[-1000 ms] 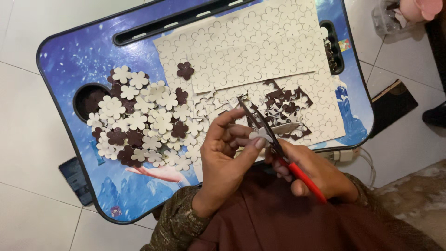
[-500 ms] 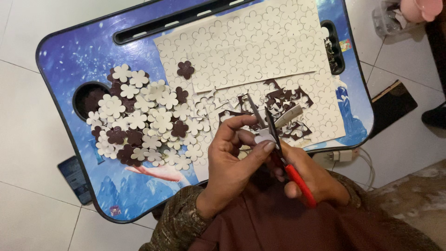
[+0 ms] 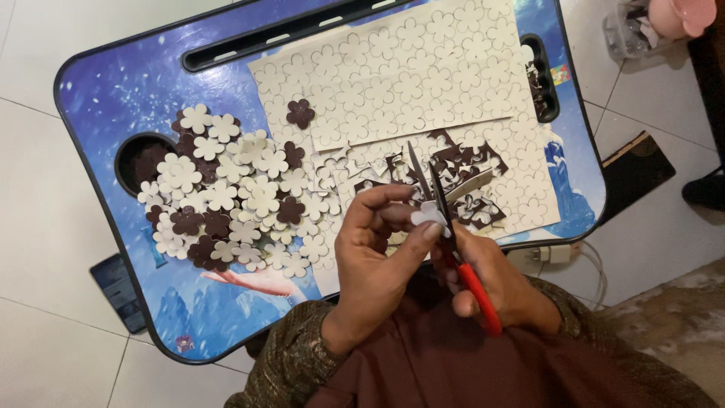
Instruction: The person uses red-handled scissors to cut flower-shaped pieces from a sheet of white paper with pre-drawn outlines. The cut shapes are placed on a blue tray alongside other completed white and brown pieces.
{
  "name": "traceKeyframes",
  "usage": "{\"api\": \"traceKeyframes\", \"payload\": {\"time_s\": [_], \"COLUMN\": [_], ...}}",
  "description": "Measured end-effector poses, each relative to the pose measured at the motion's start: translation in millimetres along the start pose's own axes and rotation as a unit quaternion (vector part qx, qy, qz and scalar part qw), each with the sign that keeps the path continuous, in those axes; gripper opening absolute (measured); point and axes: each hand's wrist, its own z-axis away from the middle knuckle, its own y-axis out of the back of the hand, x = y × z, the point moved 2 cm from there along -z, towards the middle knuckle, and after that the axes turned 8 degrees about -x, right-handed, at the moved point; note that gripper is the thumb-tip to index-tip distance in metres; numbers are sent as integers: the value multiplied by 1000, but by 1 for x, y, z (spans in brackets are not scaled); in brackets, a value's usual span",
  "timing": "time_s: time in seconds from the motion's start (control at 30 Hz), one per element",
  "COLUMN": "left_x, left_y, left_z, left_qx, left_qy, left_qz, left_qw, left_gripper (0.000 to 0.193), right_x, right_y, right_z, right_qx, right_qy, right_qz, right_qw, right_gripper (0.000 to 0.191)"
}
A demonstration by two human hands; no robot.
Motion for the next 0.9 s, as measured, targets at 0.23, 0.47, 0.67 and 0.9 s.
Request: {"api": "traceKeyframes", "payload": {"time_s": [0.23,0.47,0.67,0.9], "left_x": [2,5,7,8], "left_y": [0,1,5,10], "left_z": [-2,0,2,1], "left_qx": [12,-19,-13,-12], "left_qy": [27,29,28,46], "left_qz": [57,17,11,27], "left_qw": [998,999,999,998], "left_gripper": [44,45,47,50], "right_x": [-12,-19,-13,-7], "right_y": [3,9,11,15], "right_z": [1,4,2,5], "right_qx": [-37,-68,-72,-83], "right_qy": [-39,-50,-41,-13], "right_qz": [-33,-16,19,19], "right_qw": [998,996,996,996], "right_gripper": [135,141,141,128]}}
